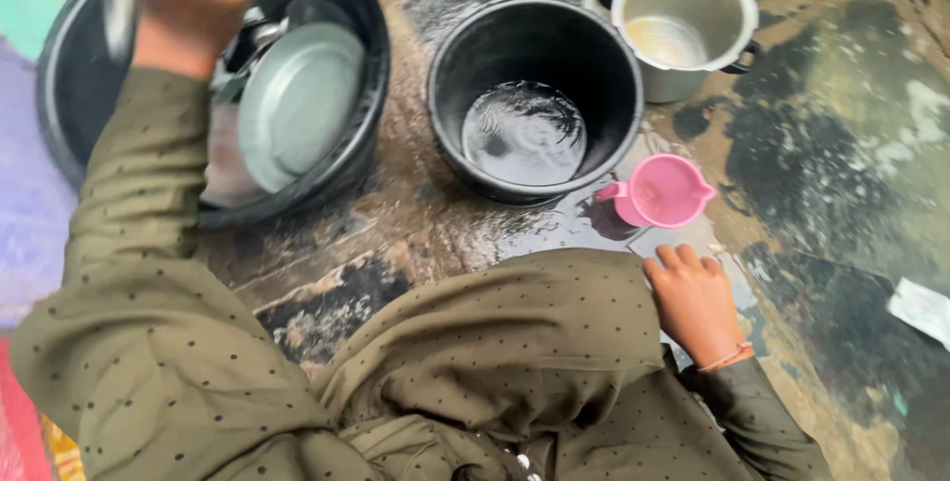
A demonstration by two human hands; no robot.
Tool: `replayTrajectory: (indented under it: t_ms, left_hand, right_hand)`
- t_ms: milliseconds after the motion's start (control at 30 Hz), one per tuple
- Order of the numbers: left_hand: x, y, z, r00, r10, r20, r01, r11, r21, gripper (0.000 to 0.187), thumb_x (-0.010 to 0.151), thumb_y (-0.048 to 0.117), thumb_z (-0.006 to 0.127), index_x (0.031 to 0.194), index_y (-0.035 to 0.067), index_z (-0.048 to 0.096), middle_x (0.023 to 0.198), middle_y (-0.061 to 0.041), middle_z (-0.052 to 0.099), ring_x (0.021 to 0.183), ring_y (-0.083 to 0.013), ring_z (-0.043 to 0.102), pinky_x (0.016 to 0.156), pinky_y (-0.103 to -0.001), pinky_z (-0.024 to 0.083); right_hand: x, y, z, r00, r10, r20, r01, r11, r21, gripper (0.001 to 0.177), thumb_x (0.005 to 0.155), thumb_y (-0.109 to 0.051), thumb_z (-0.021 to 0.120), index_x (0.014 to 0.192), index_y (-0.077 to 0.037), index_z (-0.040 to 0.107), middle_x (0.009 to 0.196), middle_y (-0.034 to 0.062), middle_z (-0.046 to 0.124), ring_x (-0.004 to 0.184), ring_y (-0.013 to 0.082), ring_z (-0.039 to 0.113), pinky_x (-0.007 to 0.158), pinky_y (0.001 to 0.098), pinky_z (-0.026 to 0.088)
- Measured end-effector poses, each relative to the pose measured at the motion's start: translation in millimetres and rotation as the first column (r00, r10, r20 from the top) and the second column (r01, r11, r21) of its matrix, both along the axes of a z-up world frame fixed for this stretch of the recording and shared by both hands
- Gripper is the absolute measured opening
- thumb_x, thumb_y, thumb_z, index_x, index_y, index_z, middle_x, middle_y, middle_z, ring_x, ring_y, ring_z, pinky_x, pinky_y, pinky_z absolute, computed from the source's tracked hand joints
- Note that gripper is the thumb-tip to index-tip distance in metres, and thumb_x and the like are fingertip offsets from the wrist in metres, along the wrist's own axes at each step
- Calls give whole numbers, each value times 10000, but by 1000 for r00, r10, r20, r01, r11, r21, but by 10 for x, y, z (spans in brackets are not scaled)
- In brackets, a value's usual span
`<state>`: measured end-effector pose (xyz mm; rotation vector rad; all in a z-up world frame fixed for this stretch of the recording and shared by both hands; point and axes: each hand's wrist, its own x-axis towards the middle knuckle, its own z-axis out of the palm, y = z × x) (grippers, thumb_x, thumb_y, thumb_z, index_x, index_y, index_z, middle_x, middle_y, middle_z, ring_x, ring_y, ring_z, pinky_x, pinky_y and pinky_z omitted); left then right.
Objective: The person scrubs several metal pots and a pressure cooker lid using a scourer and water from a pink cup, then rinses the items and places them aside on a wet stone floor.
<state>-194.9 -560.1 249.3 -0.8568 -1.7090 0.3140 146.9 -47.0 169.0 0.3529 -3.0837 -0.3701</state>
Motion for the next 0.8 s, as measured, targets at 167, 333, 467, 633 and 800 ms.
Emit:
replayTrajectory:
  t_ms: [167, 333, 467, 633, 800]
  left_hand:
    - [-26, -261, -579, 974, 202, 100, -212, 973, 96, 275, 930, 56, 657, 1192, 86, 734, 854, -6, 516, 790, -198, 536, 729, -374, 389]
    - [349, -198, -827, 942, 272, 196, -287, 957, 54, 608, 852, 70, 591, 1454, 19, 662, 875, -32, 466, 763, -202, 477, 705, -317, 369]
    - [742, 78, -739, 929, 194, 314, -209, 978, 13, 608, 833, 226, 647, 1408, 30, 679, 856, -42, 469, 749, -218, 493, 652, -325, 366]
    - [932, 372, -759, 886, 161, 434, -202, 978, 51, 430, 938, 416, 722, 1202, 76, 714, 874, -72, 490, 792, -273, 548, 694, -380, 430]
    - [869, 605, -1020, 812, 181, 555, -321, 933, 165, 211, 928, 270, 699, 936, 135, 538, 954, -44, 521, 859, -256, 565, 761, -369, 435]
  right_hand:
    - [102, 38, 52, 995, -95, 2, 95, 995, -30, 191, 762, -294, 746, 818, -132, 663, 892, 16, 633, 914, 242, 621, 703, 407, 501]
    - [139, 67, 25, 985, -172, -6, 171, 983, -65, 215, 795, -335, 745, 830, -137, 672, 862, 18, 634, 906, 243, 618, 673, 416, 496]
    - [164, 154, -121, 971, -236, 35, 238, 969, -65, 267, 812, -364, 748, 900, -127, 664, 902, 26, 636, 957, 254, 618, 674, 426, 510]
    - [66, 425, -442, 933, -346, 96, 355, 930, -98, 544, 811, -336, 769, 1250, -56, 611, 1146, 81, 630, 1137, 272, 586, 771, 438, 528]
    - [-77, 636, -864, 937, -339, 86, 350, 920, -179, 833, 786, -278, 784, 1496, -39, 419, 1583, 153, 399, 1484, 304, 323, 1008, 540, 461]
